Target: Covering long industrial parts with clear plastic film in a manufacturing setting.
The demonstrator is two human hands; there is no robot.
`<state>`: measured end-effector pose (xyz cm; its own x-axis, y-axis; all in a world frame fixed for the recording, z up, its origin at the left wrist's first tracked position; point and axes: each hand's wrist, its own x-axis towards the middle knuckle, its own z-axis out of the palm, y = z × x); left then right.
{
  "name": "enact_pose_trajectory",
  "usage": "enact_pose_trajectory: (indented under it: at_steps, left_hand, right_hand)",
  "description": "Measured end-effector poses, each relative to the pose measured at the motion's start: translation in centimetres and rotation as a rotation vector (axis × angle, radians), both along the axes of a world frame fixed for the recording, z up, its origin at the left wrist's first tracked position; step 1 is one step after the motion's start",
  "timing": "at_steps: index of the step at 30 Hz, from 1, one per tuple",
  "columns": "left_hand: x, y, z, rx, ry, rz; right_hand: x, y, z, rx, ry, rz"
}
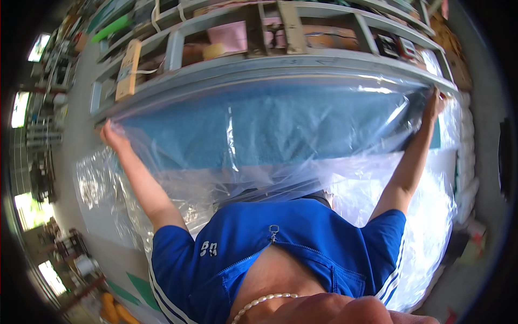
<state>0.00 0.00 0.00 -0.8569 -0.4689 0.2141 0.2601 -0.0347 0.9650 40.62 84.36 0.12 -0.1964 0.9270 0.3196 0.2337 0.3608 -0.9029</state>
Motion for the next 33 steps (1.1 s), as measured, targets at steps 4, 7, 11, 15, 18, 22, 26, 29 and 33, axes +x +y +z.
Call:
enact_pose_trajectory:
  at_steps: [4, 7, 11, 15, 18, 22, 26, 29, 33]
  left_hand:
    - [2.0, 4.3, 1.0, -0.011, 0.010, 0.044]
    - [3.5, 2.2, 3.6, -0.090, -0.242, -0.218]
    - [9.0, -1.4, 11.5, -0.229, -0.110, -0.458]
    - [9.6, -5.3, 11.3, -0.471, -0.219, -0.301]
    - [9.0, -7.3, 8.4, -0.583, -0.211, -0.284]
    - [5.9, -10.0, 3.5, -0.620, -0.235, -0.289]
    - [4.8, -7.3, 1.4, -0.481, -0.153, -0.302]
    - [6.8, -4.6, 1.7, -0.710, -0.106, -0.256]
    - [9.9, 9.2, 3.6, -0.685, -0.016, -0.262]
  right_hand:
    - [3.1, 4.0, 0.6, 0.195, -0.162, -0.286]
    - [3.7, 3.3, -0.1, 0.150, -0.171, -0.270]
    - [4.9, 3.1, 0.7, -0.137, 0.003, 0.070]
    - [7.5, -0.1, 4.0, -0.262, 0.106, 0.329]
    - [9.3, -2.6, 4.8, -0.406, 0.365, 0.509]
    - [13.4, -4.6, 6.8, -0.358, 0.471, 0.474]
    - [17.1, -4.9, 7.6, -0.287, 0.466, 0.416]
    - [18.1, -3.9, 9.3, -0.156, 0.243, 0.185]
    - [30.2, 7.8, 11.1, 1.199, -0.702, -0.322]
